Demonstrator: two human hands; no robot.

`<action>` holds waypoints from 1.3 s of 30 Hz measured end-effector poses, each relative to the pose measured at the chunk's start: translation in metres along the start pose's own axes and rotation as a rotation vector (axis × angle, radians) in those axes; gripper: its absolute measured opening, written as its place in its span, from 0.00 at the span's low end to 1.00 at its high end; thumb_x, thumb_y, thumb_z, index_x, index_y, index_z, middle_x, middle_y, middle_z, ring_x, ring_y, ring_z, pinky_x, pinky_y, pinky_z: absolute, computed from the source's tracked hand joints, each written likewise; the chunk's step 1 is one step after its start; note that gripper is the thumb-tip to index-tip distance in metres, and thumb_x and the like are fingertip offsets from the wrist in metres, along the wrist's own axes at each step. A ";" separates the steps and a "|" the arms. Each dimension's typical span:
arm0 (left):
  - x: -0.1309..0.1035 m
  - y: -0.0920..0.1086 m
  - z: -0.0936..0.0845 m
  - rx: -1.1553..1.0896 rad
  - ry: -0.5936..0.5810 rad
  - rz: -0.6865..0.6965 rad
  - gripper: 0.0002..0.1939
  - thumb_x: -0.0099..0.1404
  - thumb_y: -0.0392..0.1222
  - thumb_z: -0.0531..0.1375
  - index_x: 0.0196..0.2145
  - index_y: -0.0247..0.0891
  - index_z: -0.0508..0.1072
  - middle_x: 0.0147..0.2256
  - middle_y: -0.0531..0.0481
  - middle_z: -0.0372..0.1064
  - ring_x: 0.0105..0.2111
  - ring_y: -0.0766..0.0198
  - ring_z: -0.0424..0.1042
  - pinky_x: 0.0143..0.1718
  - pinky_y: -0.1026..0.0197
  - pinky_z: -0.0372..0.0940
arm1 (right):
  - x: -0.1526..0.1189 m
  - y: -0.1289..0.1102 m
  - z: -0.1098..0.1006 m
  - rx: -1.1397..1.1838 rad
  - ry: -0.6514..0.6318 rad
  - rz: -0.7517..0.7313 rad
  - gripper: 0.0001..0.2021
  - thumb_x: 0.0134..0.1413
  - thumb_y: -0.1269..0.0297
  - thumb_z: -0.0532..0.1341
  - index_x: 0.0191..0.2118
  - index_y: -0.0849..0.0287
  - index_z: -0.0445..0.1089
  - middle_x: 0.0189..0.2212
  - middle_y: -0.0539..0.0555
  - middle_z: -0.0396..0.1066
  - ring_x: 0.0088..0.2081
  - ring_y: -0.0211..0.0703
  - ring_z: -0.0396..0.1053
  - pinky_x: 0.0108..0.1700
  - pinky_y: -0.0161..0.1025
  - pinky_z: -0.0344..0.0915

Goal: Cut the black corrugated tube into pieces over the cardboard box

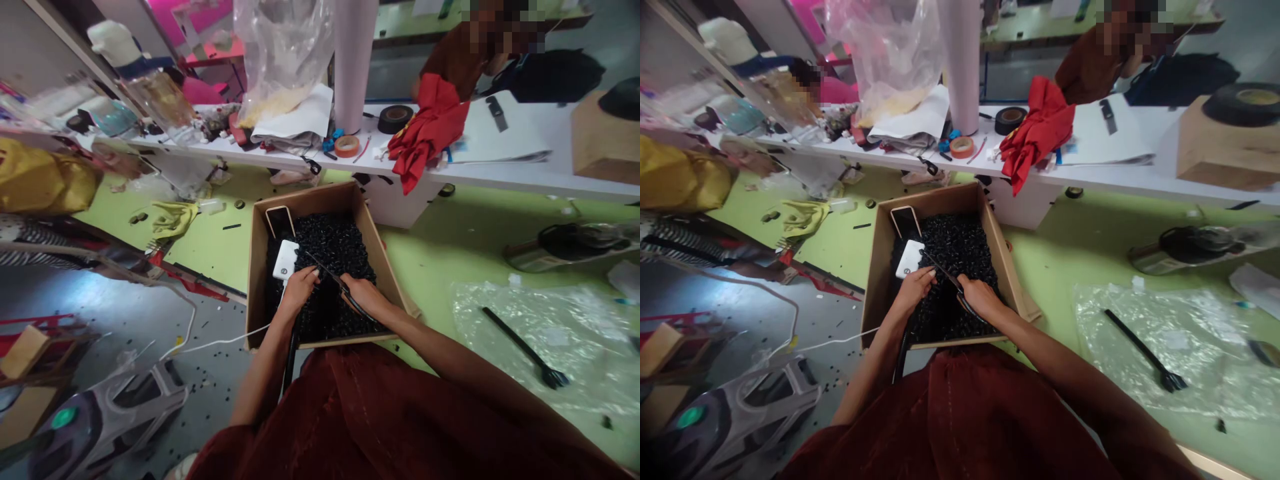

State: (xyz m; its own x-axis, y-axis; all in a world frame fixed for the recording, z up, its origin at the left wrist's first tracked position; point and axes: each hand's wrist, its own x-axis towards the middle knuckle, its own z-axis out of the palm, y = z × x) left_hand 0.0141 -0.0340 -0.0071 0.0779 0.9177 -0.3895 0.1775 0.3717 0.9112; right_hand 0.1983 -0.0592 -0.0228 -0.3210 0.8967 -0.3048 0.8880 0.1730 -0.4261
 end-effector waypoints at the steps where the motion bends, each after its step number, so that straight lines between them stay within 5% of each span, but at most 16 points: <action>1: -0.001 0.002 0.000 -0.030 0.002 -0.010 0.17 0.57 0.47 0.60 0.39 0.31 0.74 0.23 0.54 0.64 0.17 0.75 0.53 0.17 0.67 0.44 | 0.000 0.000 -0.001 0.002 0.014 -0.002 0.10 0.56 0.67 0.53 0.45 0.56 0.63 0.32 0.56 0.75 0.31 0.44 0.72 0.31 0.35 0.52; 9: -0.013 0.018 -0.009 -0.380 -0.117 -0.030 0.16 0.53 0.40 0.64 0.38 0.30 0.72 0.30 0.50 0.68 0.21 0.76 0.59 0.19 0.69 0.50 | -0.005 0.000 -0.003 0.183 0.123 0.013 0.13 0.60 0.62 0.51 0.49 0.55 0.62 0.30 0.52 0.75 0.31 0.44 0.73 0.32 0.34 0.58; 13: -0.019 0.021 -0.016 -0.490 -0.203 -0.043 0.29 0.54 0.43 0.66 0.52 0.35 0.67 0.35 0.49 0.70 0.21 0.75 0.60 0.18 0.69 0.50 | -0.005 0.004 -0.002 0.237 0.146 -0.027 0.14 0.61 0.57 0.52 0.50 0.53 0.62 0.30 0.51 0.74 0.31 0.45 0.73 0.33 0.34 0.60; 17: -0.023 0.022 -0.018 -0.500 -0.240 -0.037 0.34 0.56 0.47 0.66 0.57 0.37 0.62 0.28 0.54 0.66 0.16 0.78 0.53 0.15 0.70 0.43 | -0.004 0.008 0.000 0.271 0.165 -0.044 0.15 0.63 0.53 0.50 0.49 0.53 0.62 0.30 0.51 0.74 0.32 0.45 0.74 0.34 0.36 0.62; 25: -0.018 0.020 -0.014 -0.368 -0.132 0.019 0.20 0.57 0.51 0.63 0.41 0.33 0.68 0.26 0.55 0.62 0.16 0.79 0.51 0.15 0.71 0.41 | -0.003 0.007 0.003 0.344 0.151 -0.093 0.14 0.63 0.54 0.50 0.48 0.54 0.61 0.40 0.55 0.74 0.38 0.47 0.74 0.38 0.37 0.64; 31: -0.017 0.020 -0.011 -0.337 -0.036 0.059 0.24 0.56 0.50 0.64 0.46 0.34 0.70 0.28 0.53 0.64 0.17 0.77 0.54 0.16 0.70 0.44 | -0.001 0.008 0.004 0.438 0.177 -0.108 0.13 0.62 0.54 0.51 0.47 0.55 0.61 0.40 0.55 0.73 0.38 0.44 0.73 0.39 0.37 0.64; 39: -0.016 0.019 -0.011 -0.310 -0.050 0.059 0.25 0.55 0.50 0.65 0.48 0.33 0.72 0.28 0.52 0.65 0.18 0.77 0.54 0.17 0.68 0.44 | 0.001 0.011 0.012 0.426 0.198 -0.183 0.21 0.58 0.53 0.57 0.53 0.57 0.61 0.42 0.58 0.71 0.41 0.47 0.71 0.43 0.41 0.65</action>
State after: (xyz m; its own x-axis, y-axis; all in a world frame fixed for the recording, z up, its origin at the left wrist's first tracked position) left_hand 0.0055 -0.0405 0.0181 0.1290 0.9339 -0.3335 -0.1357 0.3498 0.9270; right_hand 0.2036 -0.0608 -0.0377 -0.3541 0.9342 -0.0429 0.5965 0.1903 -0.7797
